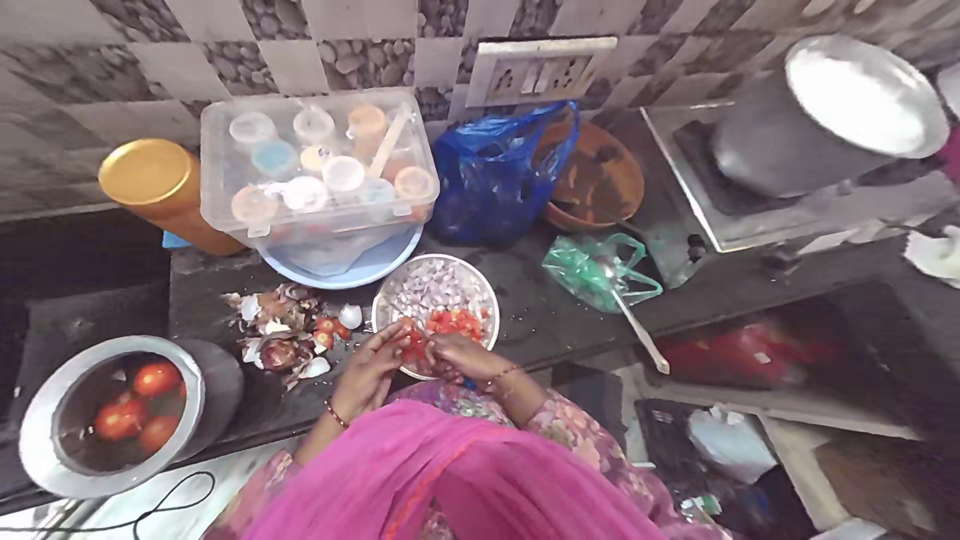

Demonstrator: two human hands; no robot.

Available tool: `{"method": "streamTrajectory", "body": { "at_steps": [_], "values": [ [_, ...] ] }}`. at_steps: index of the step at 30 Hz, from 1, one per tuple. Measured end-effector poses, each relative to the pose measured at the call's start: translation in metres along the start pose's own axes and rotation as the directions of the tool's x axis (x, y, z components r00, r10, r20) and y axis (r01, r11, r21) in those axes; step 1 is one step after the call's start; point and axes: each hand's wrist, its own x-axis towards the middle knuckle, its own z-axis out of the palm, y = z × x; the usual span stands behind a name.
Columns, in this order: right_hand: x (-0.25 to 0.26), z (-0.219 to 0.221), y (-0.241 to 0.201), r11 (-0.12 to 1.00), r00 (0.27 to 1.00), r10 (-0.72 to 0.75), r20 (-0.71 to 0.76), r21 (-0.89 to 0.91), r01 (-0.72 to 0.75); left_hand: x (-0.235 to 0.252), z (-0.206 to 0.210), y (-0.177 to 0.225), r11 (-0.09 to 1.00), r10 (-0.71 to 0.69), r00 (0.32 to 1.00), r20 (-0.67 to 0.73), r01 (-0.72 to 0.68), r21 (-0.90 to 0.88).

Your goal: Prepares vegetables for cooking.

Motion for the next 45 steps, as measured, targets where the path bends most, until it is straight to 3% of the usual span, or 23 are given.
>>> {"method": "streamTrajectory", "body": {
  "at_steps": [3,5,9,12,14,16,19,21,25,30,33,45],
  "values": [
    [-0.002,0.003,0.003,0.935,0.954,-0.258,-0.153,-0.29,0.206,0.002,0.008,0.0,0.918,-0.022,0.996,-0.086,-0.014,-0.397],
    [-0.006,0.009,0.002,0.835,0.892,-0.417,-0.177,-0.463,0.298,0.002,0.016,0.006,0.856,-0.012,0.998,-0.058,-0.019,-0.516],
    [-0.008,0.017,0.001,0.659,0.791,-0.59,-0.159,-0.662,0.358,0.003,0.03,0.007,0.855,0.061,0.995,0.073,-0.014,-0.518],
    [-0.005,0.014,0.007,0.651,0.699,-0.673,-0.241,-0.643,0.404,0.0,0.035,0.008,0.9,0.103,0.983,0.152,-0.027,-0.435],
    [-0.007,0.008,0.008,0.747,0.714,-0.623,-0.319,-0.513,0.423,-0.001,0.033,0.009,0.925,0.121,0.975,0.186,-0.043,-0.378],
    [-0.012,0.003,0.004,0.844,0.762,-0.533,-0.367,-0.295,0.448,-0.002,0.027,0.012,0.978,0.135,0.95,0.282,-0.083,-0.192],
    [-0.021,0.001,-0.003,0.861,0.785,-0.501,-0.363,-0.122,0.493,-0.004,0.023,0.018,0.944,0.196,0.933,0.3,-0.262,0.199],
    [-0.024,0.001,-0.005,0.851,0.791,-0.516,-0.329,-0.091,0.517,-0.003,0.02,0.017,0.89,0.264,0.921,0.287,-0.347,0.295],
    [-0.025,-0.001,-0.004,0.846,0.798,-0.528,-0.292,-0.093,0.526,-0.005,0.02,0.019,0.934,0.261,0.922,0.285,-0.316,0.166],
    [-0.014,-0.009,0.013,0.794,0.774,-0.591,-0.227,-0.337,0.506,-0.002,0.016,0.01,0.986,0.167,0.922,0.349,-0.156,-0.062],
    [-0.012,-0.007,0.015,0.753,0.765,-0.622,-0.167,-0.397,0.525,-0.002,0.015,0.007,0.988,0.132,0.909,0.394,-0.09,-0.124],
    [-0.004,0.009,0.02,0.661,0.673,-0.715,-0.189,-0.494,0.564,-0.004,0.015,0.009,0.995,0.035,0.915,0.403,0.006,-0.1]
  ]
}}
